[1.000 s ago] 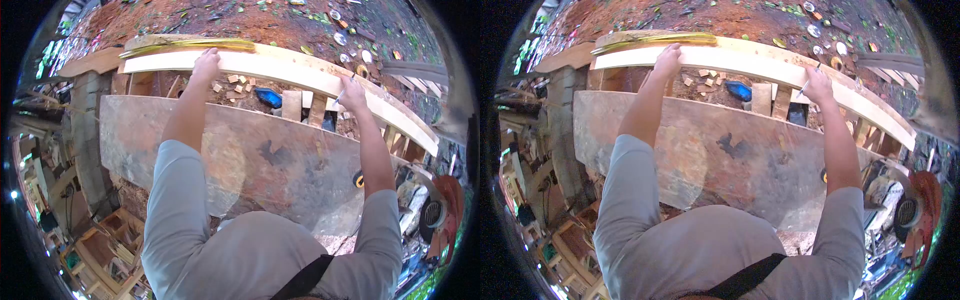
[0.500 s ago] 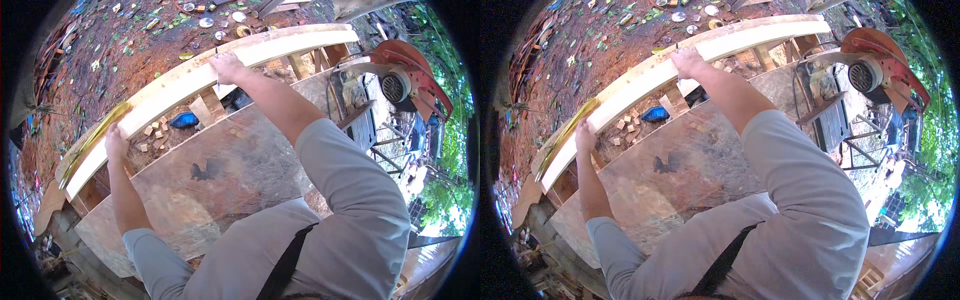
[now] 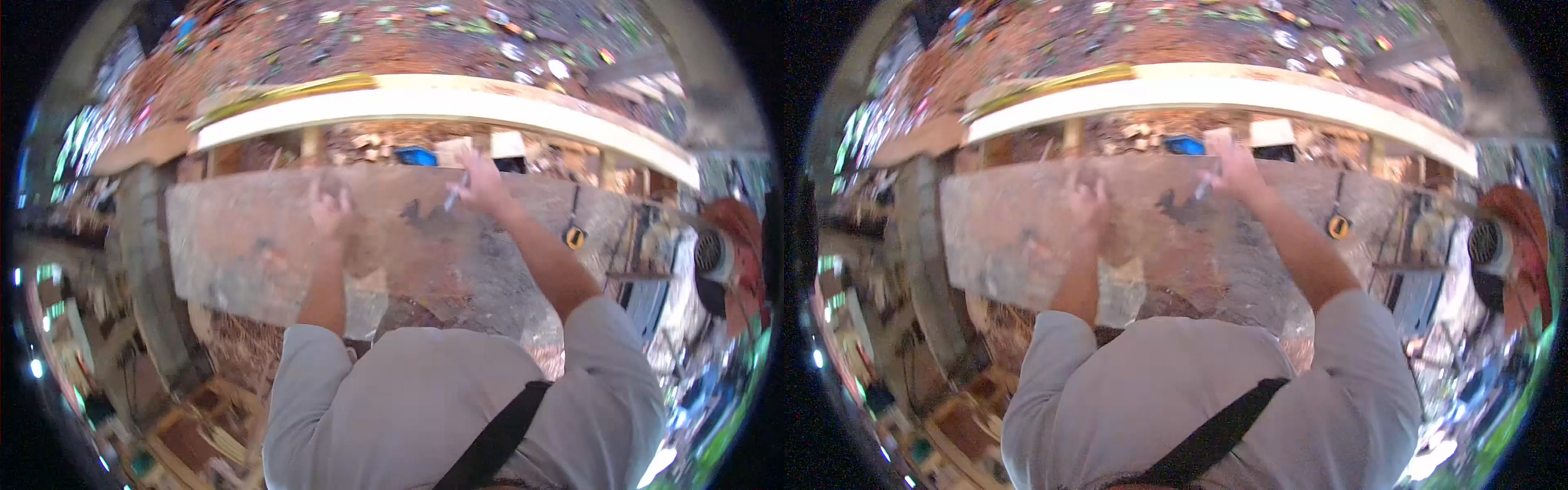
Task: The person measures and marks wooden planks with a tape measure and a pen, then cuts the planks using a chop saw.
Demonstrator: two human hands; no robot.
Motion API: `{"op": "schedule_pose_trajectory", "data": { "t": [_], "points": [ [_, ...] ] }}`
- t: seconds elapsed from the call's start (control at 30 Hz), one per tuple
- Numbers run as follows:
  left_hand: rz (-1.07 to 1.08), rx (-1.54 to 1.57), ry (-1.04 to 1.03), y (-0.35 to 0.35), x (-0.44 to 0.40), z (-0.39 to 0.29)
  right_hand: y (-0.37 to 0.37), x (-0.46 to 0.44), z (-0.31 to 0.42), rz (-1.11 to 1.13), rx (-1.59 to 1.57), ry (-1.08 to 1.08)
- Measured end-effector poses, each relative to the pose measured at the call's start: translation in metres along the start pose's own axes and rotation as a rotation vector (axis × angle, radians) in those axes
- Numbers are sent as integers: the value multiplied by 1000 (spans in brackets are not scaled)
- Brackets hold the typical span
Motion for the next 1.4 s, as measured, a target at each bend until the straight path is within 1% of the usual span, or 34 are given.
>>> {"op": "schedule_pose_trajectory", "data": {
  "t": [0.03,0.07,0.1,0.13,0.17,0.2,0.27,0.3,0.33,0.37,0.4,0.47,0.5,0.57,0.6,0.63,0.67,0.73,0.8,0.83,0.87,0.93,0.97,1.0,1.03,1.1,1.13,1.2,1.23,1.27,1.3,1.33,1.37,1.4],
  "points": [
    [-91,-74,40,13,44,8,-8,21,26,131,56,-66],
    [-171,-148,83,32,92,17,-15,33,42,167,41,-15],
    [-194,-186,136,54,137,27,-19,43,53,154,194,-72],
    [-198,-153,331,76,184,35,-23,51,59,139,351,-120],
    [-213,-112,534,96,227,40,-25,50,56,150,348,-126],
    [-254,-147,613,119,263,47,-26,45,48,167,349,-123],
    [85,-403,679,170,357,57,-26,42,42,135,369,-65],
    [173,-343,838,190,392,57,-26,45,42,146,333,-72],
    [276,-241,1067,200,429,61,-24,45,42,152,302,-81],
    [368,-113,1282,208,470,63,-29,43,35,115,344,-16],
    [333,-95,1370,212,520,60,-35,40,17,73,382,44],
    [455,-54,1489,185,619,53,-40,17,-26,179,216,210],
    [482,-30,1543,167,666,48,-40,17,-4,279,355,37],
    [561,52,1653,132,732,20,-41,31,64,396,546,-128],
    [619,110,1690,117,757,2,-59,45,88,422,591,-104],
    [673,169,1707,103,777,-13,-77,59,113,447,636,-79],
    [732,230,1712,92,795,-28,-109,68,107,351,586,208],
    [811,325,1669,71,822,-46,-156,73,125,298,541,509],
    [876,378,1588,53,834,-40,-221,70,168,337,383,825],
    [902,382,1527,44,836,-30,-252,68,192,368,397,840],
    [920,379,1462,35,837,-16,-285,64,219,438,423,737],
    [982,306,1280,16,837,22,-344,69,291,527,457,657],
    [1032,238,1155,6,837,39,-367,87,336,577,363,496],
    [1106,130,994,-10,839,57,-391,92,357,609,327,420],
    [980,275,1206,2,822,76,-416,98,378,636,293,342],
    [734,497,1595,33,791,111,-462,90,398,553,457,703],
    [637,578,1745,48,775,125,-478,85,401,564,467,727],
    [478,683,1981,83,748,152,-514,72,397,555,382,518],
    [430,714,2056,102,738,164,-525,65,394,569,377,538],
    [390,734,2122,121,729,180,-530,55,390,552,413,382],
    [369,747,2171,138,722,198,-535,41,391,526,444,224],
    [353,745,2202,145,718,215,-537,25,395,520,438,229],
    [345,729,2221,143,719,231,-540,11,396,575,370,120],
    [320,669,2211,117,731,246,-546,4,400,629,298,8]
  ]
}}
Point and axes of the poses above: each hand's wrist, its own x-axis away from the middle knuckle, its own y-axis out of the back of the hand, z = x × y, the point moved 1 cm from there along -x, towards the middle knuckle, and after that the axes turned 8 degrees about -x, right-handed, at the moved point
